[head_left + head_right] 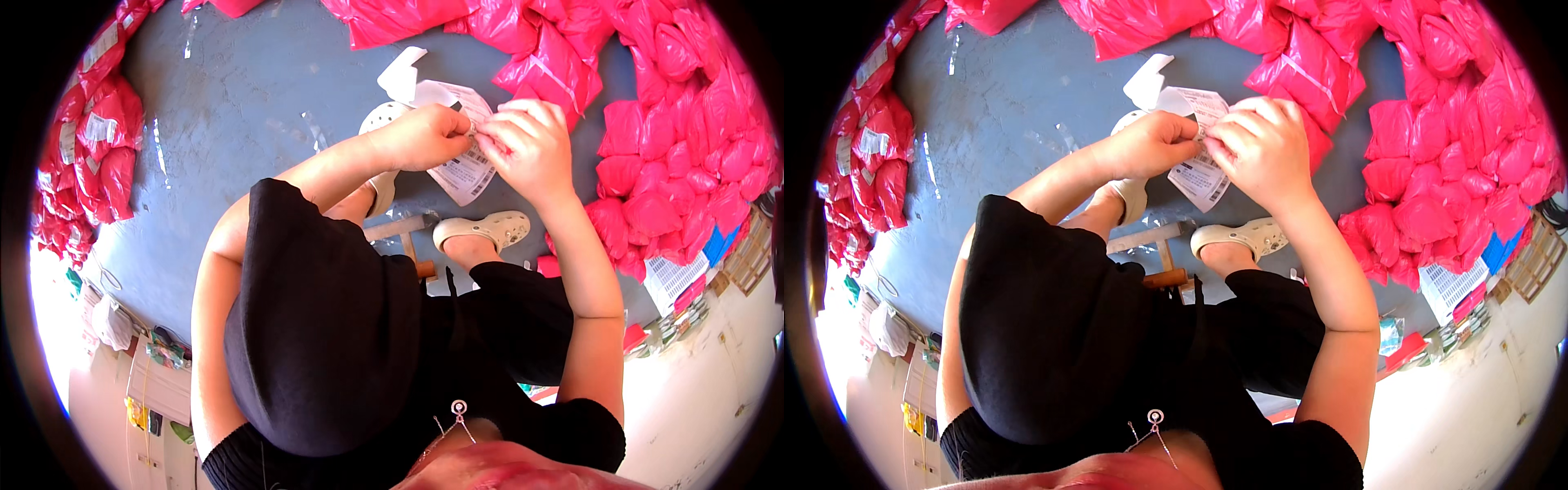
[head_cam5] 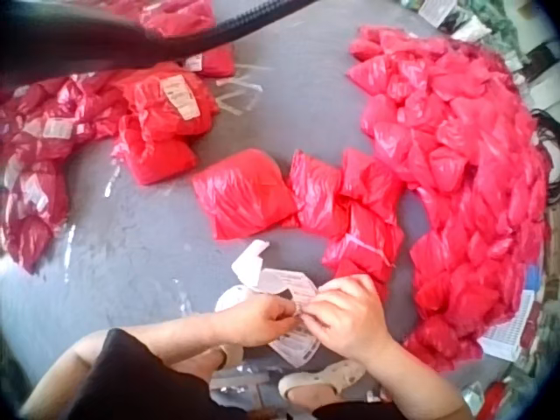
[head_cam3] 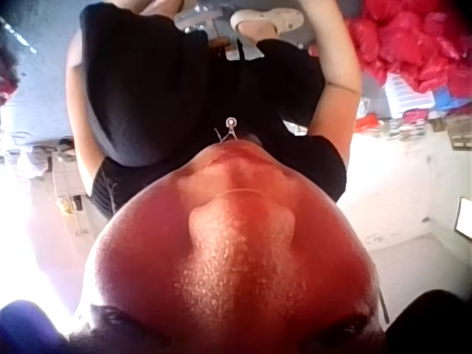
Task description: The person sits on a low stool surrounded by pink shipping bags and white labels. They repeatedly pick up a label, peel it from its backing, and stick it onto a pink package, then place the labeled package aside.
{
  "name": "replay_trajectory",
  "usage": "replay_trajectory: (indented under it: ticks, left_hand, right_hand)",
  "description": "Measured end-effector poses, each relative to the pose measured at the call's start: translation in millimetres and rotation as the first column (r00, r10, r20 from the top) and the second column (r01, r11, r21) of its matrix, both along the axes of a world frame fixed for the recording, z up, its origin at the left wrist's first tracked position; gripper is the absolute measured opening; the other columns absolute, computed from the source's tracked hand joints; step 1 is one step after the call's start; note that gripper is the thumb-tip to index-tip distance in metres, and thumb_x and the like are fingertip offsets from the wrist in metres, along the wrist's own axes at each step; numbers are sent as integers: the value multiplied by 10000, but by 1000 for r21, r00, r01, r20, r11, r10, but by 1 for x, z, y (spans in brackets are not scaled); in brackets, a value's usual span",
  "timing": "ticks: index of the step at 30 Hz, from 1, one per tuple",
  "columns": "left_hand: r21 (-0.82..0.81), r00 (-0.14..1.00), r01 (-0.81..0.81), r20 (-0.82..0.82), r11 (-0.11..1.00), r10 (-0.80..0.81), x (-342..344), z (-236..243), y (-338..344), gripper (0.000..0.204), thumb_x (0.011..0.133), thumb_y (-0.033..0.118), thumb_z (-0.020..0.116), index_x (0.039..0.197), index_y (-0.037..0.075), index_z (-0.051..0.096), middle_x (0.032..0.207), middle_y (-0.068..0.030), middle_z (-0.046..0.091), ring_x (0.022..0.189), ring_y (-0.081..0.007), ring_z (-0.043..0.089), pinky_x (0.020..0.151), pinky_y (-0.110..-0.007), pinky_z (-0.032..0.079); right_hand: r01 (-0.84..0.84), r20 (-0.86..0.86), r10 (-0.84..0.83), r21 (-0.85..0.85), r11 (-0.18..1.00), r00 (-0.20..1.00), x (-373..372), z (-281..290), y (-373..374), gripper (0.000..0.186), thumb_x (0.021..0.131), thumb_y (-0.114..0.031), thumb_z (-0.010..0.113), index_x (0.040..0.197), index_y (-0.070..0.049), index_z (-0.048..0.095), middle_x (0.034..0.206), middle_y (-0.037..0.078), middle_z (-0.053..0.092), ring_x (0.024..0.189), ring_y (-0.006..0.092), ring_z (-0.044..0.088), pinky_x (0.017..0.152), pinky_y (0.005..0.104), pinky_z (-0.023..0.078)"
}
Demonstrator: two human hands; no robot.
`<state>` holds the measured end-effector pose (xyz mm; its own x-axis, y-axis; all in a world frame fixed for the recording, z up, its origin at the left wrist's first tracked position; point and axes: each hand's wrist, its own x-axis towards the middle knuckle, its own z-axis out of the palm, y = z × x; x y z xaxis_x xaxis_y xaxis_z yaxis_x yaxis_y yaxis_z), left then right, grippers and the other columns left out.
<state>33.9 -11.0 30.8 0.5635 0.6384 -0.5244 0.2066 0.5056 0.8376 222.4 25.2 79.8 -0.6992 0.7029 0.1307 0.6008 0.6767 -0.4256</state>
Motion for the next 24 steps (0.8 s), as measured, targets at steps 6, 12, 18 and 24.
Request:
replay_trajectory:
  ticks: [6,12,18,24]
  left_hand:
    - [12,997,78,5,997,-78,-9,-2,2,164,848,157,541,795,11,592,683,-124,576,627,-178,542,616,-346,443]
    - [-168,994,3,112,986,16,-15,-22,-9,196,876,188,553,888,8,631,764,-69,614,723,-136,575,683,-303,482]
    - [-596,978,35,185,802,95,-36,-66,-41,301,897,159,557,1164,31,612,1023,-52,643,923,-142,610,769,-289,508]
    - [-719,919,135,348,682,186,-40,-55,-62,303,879,99,567,1167,12,600,1045,-54,652,953,-129,619,826,-286,504]
  right_hand:
    - [183,-4,-196,-350,919,981,-5,-12,-5,106,662,-127,710,742,-105,643,737,6,628,787,222,597,705,360,442]
    - [225,-47,-566,-888,401,823,4,-35,10,60,823,-48,572,766,-40,558,693,-2,557,684,35,501,603,214,405]
    - [153,-249,-761,-897,414,598,47,-22,148,95,883,-53,509,803,-70,556,758,6,570,683,102,552,633,253,457]
    - [321,-485,-345,-136,937,803,-78,-4,160,72,845,-120,636,827,-58,605,774,6,640,661,138,596,594,296,478]
